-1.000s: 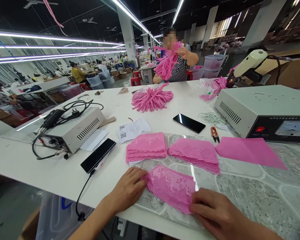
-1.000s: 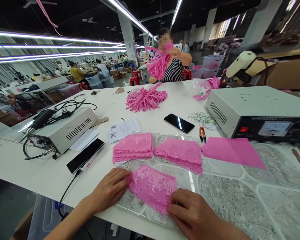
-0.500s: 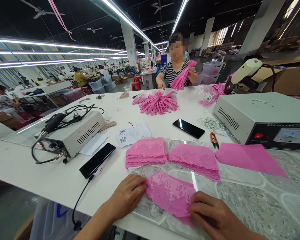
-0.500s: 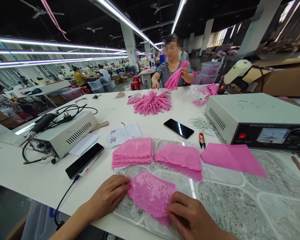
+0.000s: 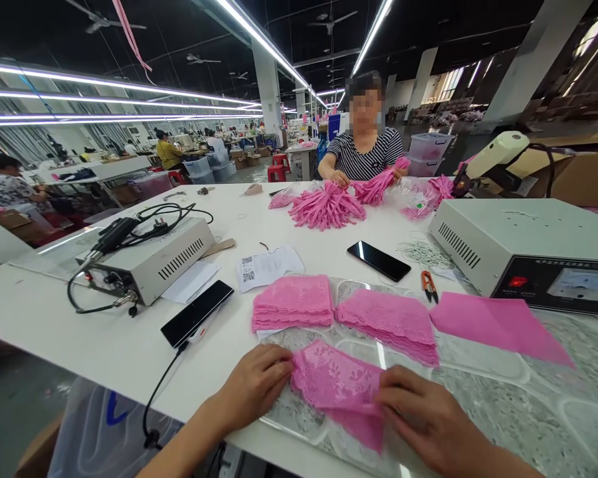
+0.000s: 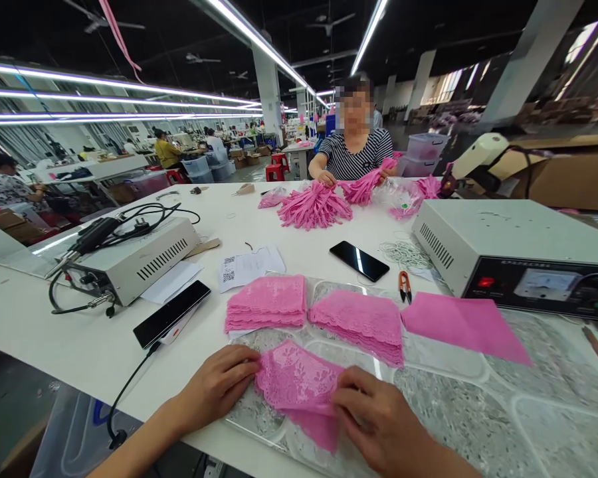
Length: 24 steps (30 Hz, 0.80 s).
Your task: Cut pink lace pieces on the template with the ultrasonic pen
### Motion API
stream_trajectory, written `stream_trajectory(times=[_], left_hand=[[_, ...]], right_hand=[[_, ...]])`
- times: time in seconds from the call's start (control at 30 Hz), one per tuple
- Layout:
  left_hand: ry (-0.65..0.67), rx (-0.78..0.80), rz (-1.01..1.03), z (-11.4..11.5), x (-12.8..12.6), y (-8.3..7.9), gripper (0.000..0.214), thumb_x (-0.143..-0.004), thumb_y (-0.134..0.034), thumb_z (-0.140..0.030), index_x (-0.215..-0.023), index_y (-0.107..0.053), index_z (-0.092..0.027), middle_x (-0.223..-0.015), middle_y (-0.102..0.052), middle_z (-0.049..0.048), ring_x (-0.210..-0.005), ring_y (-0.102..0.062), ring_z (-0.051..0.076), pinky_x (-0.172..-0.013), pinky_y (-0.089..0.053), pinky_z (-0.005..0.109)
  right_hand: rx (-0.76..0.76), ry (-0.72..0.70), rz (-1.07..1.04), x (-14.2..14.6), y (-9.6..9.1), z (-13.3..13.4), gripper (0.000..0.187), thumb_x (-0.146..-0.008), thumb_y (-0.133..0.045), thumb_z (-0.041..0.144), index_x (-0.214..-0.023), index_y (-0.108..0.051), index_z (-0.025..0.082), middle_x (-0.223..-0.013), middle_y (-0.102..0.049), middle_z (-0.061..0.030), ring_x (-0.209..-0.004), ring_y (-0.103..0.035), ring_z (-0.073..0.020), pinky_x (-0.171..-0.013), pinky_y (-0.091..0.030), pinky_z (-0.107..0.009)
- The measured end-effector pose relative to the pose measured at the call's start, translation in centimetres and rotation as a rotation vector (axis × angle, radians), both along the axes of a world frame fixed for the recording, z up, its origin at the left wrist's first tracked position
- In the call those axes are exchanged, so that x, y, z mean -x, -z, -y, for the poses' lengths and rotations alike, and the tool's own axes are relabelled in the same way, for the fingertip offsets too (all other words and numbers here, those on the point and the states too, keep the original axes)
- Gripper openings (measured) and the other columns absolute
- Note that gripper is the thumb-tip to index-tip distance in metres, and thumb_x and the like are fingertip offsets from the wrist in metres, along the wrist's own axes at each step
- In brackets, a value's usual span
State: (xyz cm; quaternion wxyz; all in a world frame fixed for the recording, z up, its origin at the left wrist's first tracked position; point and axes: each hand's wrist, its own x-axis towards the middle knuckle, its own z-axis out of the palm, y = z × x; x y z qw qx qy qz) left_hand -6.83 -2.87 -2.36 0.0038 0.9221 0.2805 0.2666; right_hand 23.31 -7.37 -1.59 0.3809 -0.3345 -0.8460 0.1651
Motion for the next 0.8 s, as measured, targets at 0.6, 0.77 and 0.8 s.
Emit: stream_trajectory(times=[0.6,0.77,0.8], left_hand=[[-0.031,-0.032,0.021,0.0,-0.1,0.8,0.018,-0.093,-0.049,-0.011,-0.103,-0.062,-0.017,-0.101,-0.068,0.0100,-0.090,-0.066,0.019,-0.078,-0.056,0.032],[-0.040,-0.047,0.016,0.2,-0.1,0.7,0.018,-0.093,-0.048,-0.012,-0.103,-0.061,-0.017,-0.101,-0.068,0.0110,-0.090,-0.066,0.019,-0.077,-0.057,0.032],[-0.040,-0.046,0.013,0.2,-0.1,0.7,0.018,-0.093,-0.048,-0.012,-0.103,-0.061,-0.017,-0.102,-0.068,0.0111,-0.091,-0.066,0.019,-0.077,-0.057,0.032]], right_hand=[[-0.213,-0.012,0.159,0.0,1.0,2.6,0.033,-0.091,-0.038,0.002,-0.100,-0.066,0.017,-0.088,-0.071,-0.0104,-0.080,-0.070,-0.0184,-0.070,-0.060,-0.027],[-0.253,-0.009,0.223,0.3,0.1,3.1,0.034,-0.089,-0.037,-0.001,-0.100,-0.065,0.016,-0.087,-0.071,-0.0101,-0.080,-0.070,-0.0195,-0.069,-0.059,-0.027],[-0.253,-0.014,0.253,0.3,0.1,3.3,0.034,-0.089,-0.038,-0.001,-0.101,-0.065,0.017,-0.088,-0.071,-0.0100,-0.081,-0.070,-0.0200,-0.070,-0.059,-0.028]])
